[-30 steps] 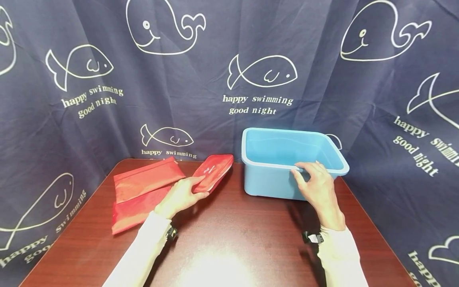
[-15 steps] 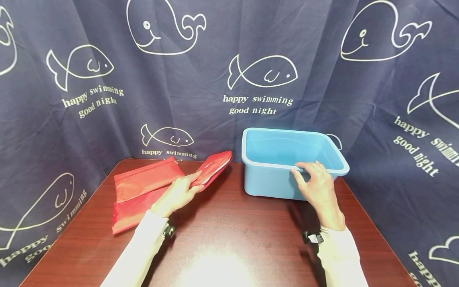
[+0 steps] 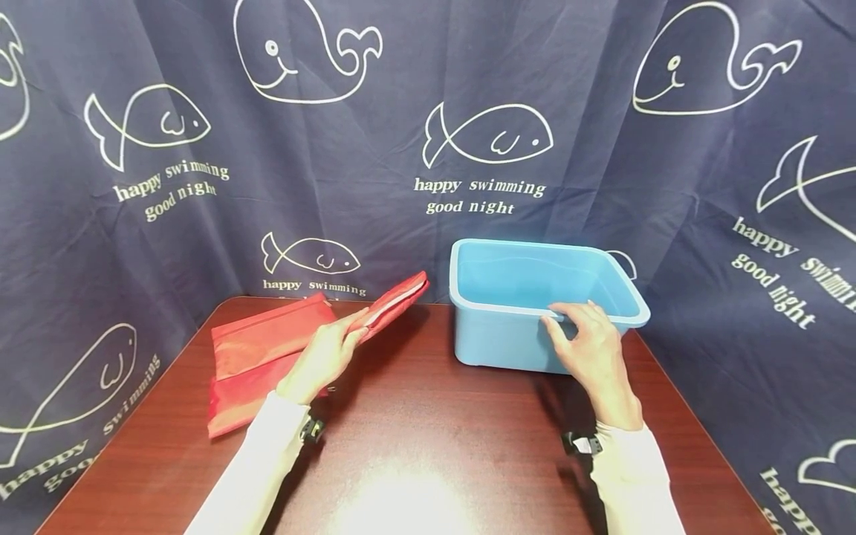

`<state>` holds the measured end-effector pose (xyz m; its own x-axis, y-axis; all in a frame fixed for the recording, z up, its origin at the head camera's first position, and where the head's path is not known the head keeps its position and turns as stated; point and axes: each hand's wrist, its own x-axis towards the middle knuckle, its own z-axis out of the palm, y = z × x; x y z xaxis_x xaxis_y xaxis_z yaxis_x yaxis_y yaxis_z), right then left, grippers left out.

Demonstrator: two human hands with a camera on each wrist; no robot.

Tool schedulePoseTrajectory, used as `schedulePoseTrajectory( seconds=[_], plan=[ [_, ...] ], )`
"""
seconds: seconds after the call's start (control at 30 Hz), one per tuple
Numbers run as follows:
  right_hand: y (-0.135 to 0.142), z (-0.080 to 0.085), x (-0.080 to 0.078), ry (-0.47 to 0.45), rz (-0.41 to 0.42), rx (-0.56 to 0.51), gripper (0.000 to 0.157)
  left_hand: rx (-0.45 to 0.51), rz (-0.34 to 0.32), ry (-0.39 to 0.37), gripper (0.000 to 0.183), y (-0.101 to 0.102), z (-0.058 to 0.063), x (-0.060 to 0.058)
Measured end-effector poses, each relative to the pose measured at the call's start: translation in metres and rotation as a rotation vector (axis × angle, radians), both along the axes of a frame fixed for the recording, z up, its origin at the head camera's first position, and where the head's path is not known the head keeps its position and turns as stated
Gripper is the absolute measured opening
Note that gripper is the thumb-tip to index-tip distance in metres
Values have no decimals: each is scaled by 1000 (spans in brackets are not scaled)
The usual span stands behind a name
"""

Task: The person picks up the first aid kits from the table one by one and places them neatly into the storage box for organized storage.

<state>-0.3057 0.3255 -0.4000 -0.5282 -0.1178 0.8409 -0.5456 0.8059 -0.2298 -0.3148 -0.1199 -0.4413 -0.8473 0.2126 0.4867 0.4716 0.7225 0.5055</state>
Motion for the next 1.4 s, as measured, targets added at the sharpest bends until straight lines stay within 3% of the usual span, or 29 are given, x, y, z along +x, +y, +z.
schedulePoseTrajectory(
  seconds=[0.13,0.37,0.9,1.4],
  plan=[
    [0,1,-1,-3,3,0,21,31,37,47,41,0,2,0],
    [1,2,0,24,25,-11,25,82,21,120,36,0,8,3],
    [5,0,2,1,22,-23,30,170,66,160,36,-2,36,13],
    [3,-2,0,17,30,-25,30,229,60,241,40,0,56,27]
  ],
)
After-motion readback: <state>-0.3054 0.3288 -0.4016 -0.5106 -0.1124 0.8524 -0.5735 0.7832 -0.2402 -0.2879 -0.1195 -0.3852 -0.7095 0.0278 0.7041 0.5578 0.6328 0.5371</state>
